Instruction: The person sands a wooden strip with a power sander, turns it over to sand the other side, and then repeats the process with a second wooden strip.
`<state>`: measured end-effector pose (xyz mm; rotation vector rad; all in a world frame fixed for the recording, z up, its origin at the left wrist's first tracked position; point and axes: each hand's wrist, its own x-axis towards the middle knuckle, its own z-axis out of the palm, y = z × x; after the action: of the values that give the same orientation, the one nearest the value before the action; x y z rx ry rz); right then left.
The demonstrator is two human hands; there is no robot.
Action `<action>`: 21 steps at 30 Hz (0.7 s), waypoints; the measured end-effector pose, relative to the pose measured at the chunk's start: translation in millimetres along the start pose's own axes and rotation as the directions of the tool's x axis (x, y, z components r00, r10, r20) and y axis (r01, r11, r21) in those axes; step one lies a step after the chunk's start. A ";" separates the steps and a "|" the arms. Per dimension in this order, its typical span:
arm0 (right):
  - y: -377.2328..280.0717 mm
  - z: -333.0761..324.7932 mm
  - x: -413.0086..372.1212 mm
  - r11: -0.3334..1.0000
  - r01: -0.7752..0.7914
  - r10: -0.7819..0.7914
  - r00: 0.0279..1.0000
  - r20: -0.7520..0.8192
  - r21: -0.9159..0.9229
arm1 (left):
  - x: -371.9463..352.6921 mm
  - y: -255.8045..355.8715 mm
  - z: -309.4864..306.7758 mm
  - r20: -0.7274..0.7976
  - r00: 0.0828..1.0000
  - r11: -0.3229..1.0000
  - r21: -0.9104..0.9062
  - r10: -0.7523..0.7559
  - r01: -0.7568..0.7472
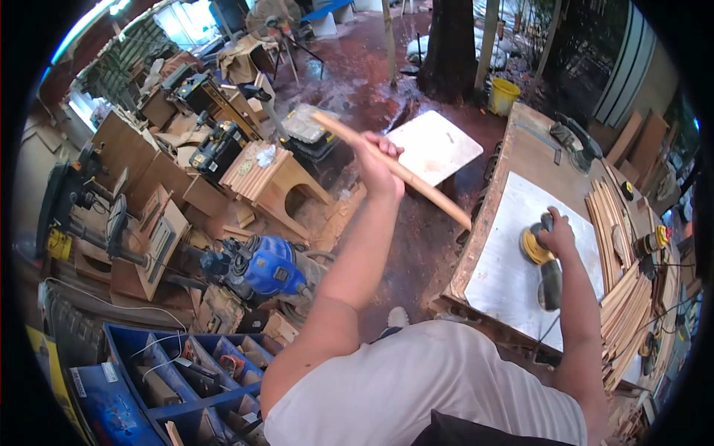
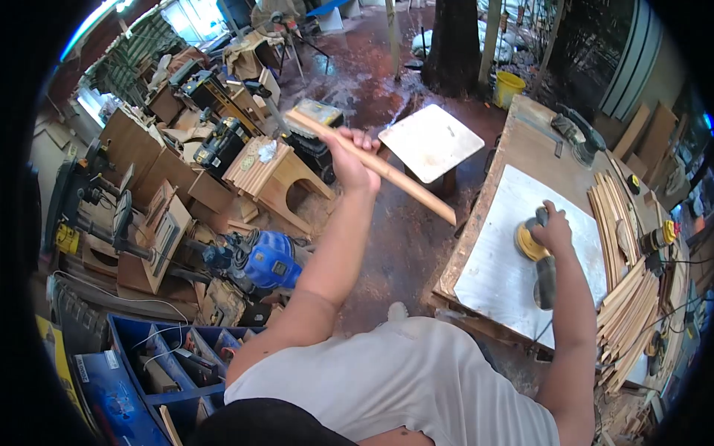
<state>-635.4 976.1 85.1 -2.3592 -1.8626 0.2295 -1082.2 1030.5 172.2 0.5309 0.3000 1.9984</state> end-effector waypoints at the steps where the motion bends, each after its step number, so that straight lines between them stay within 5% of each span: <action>1: 14.5 -6.0 -1.2 1.000 -0.006 0.006 1.000 -0.004 0.015 | -4.2 -5.1 -10.3 -0.013 1.000 1.000 -0.011 -0.011 0.011; 6: 102.3 -20.2 -5.8 0.994 -0.107 0.107 0.993 -0.058 0.011 | -32.5 -64.9 -10.0 -0.281 0.951 0.991 -0.055 -0.131 0.121; 9: 159.8 -3.2 -9.2 0.999 0.028 -0.031 0.997 -0.075 -0.047 | -58.9 -141.0 2.1 -0.228 0.968 0.980 0.139 -0.105 0.139; 11: 181.2 12.2 -15.0 0.998 -0.054 0.053 0.995 -0.089 -0.010 | -78.0 -181.2 1.1 -0.314 0.937 0.932 0.272 -0.151 0.242; 12: 178.5 8.9 -23.5 0.998 -0.050 0.054 0.987 -0.153 0.032 | -93.4 -185.5 -0.8 -0.202 0.947 0.874 0.374 -0.249 0.309; 13: 184.1 11.8 -24.0 0.999 0.024 -0.019 0.988 -0.151 0.031 | -93.9 -207.4 -6.0 -0.313 0.921 0.854 0.388 -0.231 0.346; 14: 173.6 3.0 -35.2 1.000 0.030 -0.030 0.985 -0.169 -0.004 | -103.2 -222.0 -9.9 -0.244 0.955 0.862 0.435 -0.166 0.261; 19: 163.8 1.3 -34.5 0.994 -0.034 0.020 0.990 -0.139 -0.101 | -143.7 -233.7 -25.7 -0.223 0.949 0.859 0.415 -0.223 0.299; 21: 140.2 -26.7 -57.7 0.995 -0.084 0.089 0.993 -0.076 0.060 | -163.9 -227.4 -32.3 -0.144 0.953 0.834 0.461 -0.268 0.304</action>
<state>-509.6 887.4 86.5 -2.3780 -1.6987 0.1920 -856.1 991.7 7.9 0.6761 0.8873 1.6453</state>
